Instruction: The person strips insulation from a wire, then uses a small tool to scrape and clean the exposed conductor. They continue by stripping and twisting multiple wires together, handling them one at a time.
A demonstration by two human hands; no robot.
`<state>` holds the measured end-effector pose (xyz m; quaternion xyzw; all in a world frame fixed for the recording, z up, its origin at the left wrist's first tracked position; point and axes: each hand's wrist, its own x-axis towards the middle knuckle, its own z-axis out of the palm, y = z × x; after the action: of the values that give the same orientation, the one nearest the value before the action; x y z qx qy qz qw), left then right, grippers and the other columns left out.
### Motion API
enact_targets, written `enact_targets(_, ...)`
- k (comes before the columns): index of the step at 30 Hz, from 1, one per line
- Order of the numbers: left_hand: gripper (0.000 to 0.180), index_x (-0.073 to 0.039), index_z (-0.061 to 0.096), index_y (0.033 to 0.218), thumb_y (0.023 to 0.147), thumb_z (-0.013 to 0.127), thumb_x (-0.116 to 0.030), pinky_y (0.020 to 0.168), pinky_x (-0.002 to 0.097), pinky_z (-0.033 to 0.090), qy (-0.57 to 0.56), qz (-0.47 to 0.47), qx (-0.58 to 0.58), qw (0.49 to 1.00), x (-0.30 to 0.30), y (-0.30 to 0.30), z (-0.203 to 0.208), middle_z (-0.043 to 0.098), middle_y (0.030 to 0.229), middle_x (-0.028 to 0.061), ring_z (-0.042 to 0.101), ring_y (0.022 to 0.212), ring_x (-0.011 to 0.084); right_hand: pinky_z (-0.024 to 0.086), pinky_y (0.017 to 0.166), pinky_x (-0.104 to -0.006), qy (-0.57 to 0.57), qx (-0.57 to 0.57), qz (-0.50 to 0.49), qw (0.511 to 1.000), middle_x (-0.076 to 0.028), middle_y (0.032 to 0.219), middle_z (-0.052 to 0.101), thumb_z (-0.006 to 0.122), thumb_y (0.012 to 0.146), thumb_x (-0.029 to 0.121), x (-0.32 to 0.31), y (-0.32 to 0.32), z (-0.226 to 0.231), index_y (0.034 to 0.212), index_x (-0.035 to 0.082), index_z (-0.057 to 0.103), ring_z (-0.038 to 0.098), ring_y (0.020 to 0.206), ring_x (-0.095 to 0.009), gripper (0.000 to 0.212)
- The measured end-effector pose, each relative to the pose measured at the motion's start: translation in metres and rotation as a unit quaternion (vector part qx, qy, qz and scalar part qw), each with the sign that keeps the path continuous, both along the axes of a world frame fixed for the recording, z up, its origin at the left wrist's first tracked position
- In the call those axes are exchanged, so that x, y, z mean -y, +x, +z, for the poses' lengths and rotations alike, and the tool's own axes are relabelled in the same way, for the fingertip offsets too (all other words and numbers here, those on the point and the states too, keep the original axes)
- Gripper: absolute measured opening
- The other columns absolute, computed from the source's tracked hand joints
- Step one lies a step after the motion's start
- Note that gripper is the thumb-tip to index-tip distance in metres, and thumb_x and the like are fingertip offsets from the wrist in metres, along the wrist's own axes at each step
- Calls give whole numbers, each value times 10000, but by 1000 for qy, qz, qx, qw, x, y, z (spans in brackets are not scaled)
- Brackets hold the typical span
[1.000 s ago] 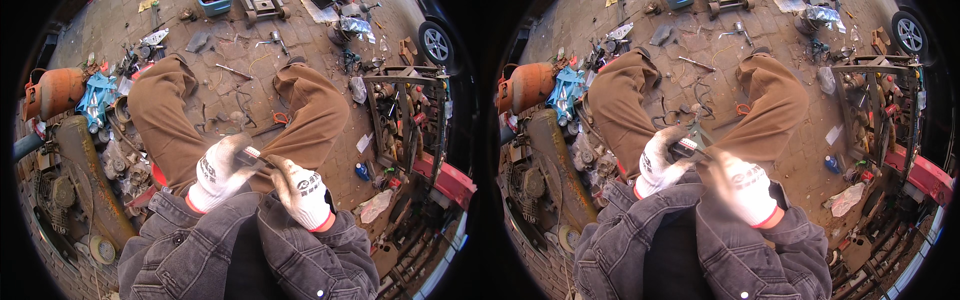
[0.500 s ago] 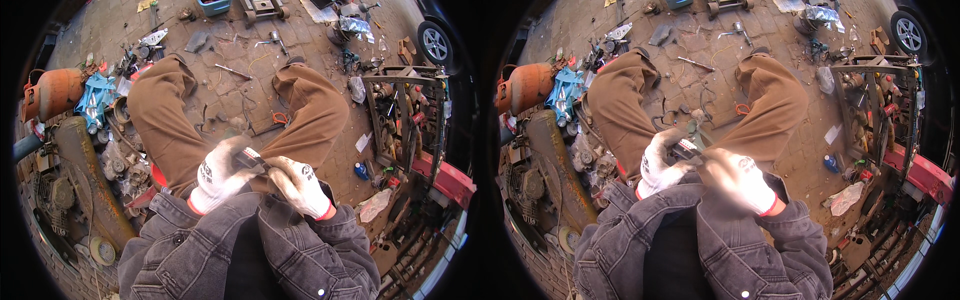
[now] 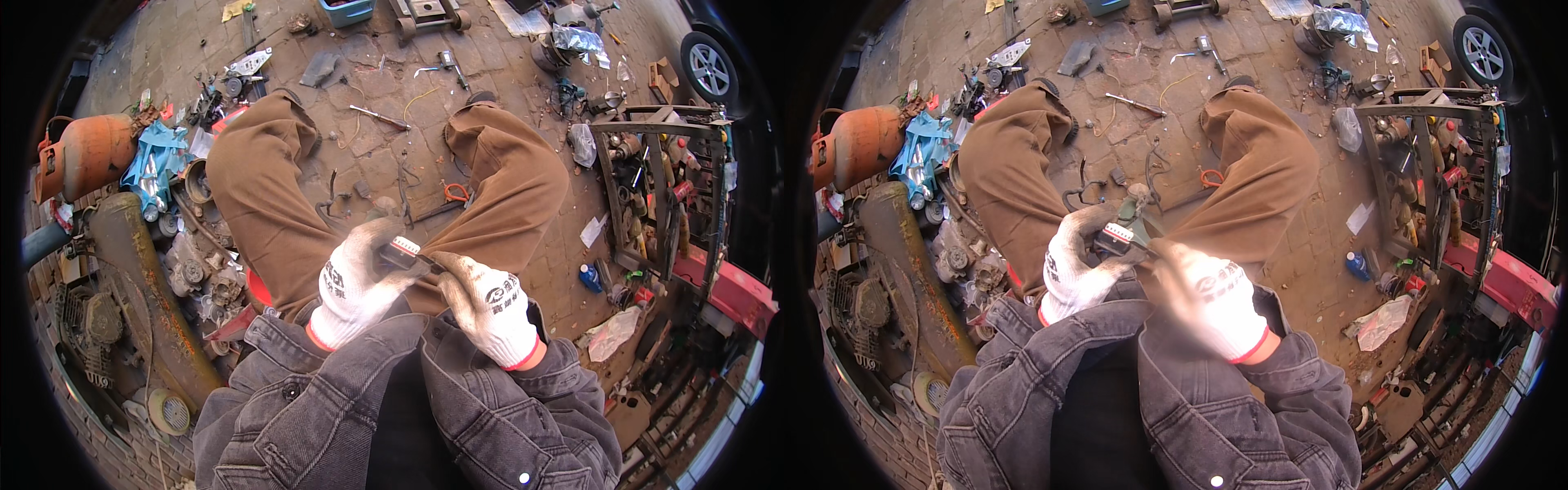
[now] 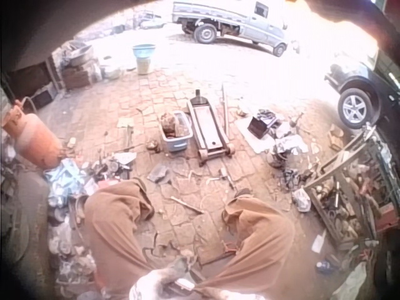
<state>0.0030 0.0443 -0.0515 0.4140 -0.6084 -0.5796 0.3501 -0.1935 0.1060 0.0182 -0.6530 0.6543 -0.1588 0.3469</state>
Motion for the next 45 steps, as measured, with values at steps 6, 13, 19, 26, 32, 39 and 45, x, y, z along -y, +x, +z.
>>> enact_targets(6,602,25,569,1244,755,887,-125,808,335,573,37,10,11,999,-1,-3,1,681,1065,155,711,924,214,552,686,-384,-8,-34,-9,999,-172,975,702,587,961,129,4,3,3,1242,22,630,700,826,-312,303)
enact_targets(13,607,29,573,1240,731,886,-81,895,332,557,73,0,53,996,2,-3,11,697,1107,146,691,987,186,566,690,-393,25,-67,4,997,-165,942,720,635,940,121,6,4,7,1273,46,636,712,806,-333,341)
enact_targets(19,562,21,589,1227,781,879,-162,755,329,591,34,8,58,998,4,-7,14,696,1006,154,737,859,223,542,575,-399,-66,-101,34,992,-141,802,695,657,873,92,6,3,3,1312,11,587,691,669,-307,452)
enact_targets(26,593,28,565,1251,767,879,-107,884,333,564,51,-6,72,996,2,-4,7,704,1110,162,700,995,189,537,598,-377,-34,-147,42,988,-120,802,666,704,861,104,5,4,9,1314,22,618,671,678,-284,468)
enact_targets(32,569,22,566,1242,774,867,-99,884,326,560,49,-7,91,995,1,-4,6,713,1092,158,700,993,183,520,566,-380,-52,-157,54,985,-102,770,642,682,845,90,2,3,5,1365,14,575,649,649,-266,537)
enact_targets(39,512,-12,594,1188,784,841,-208,728,386,568,-36,23,135,990,2,-9,7,714,960,168,721,833,322,518,557,-374,-56,-203,81,974,-94,766,633,649,819,74,-1,6,7,1417,0,532,639,639,-250,613)
enact_targets(45,544,22,589,1241,779,838,-120,854,339,572,10,4,168,986,-1,-7,10,724,1055,157,721,945,221,543,639,-373,-18,-154,42,987,-124,881,690,679,908,122,2,8,4,1310,42,638,691,753,-298,412)
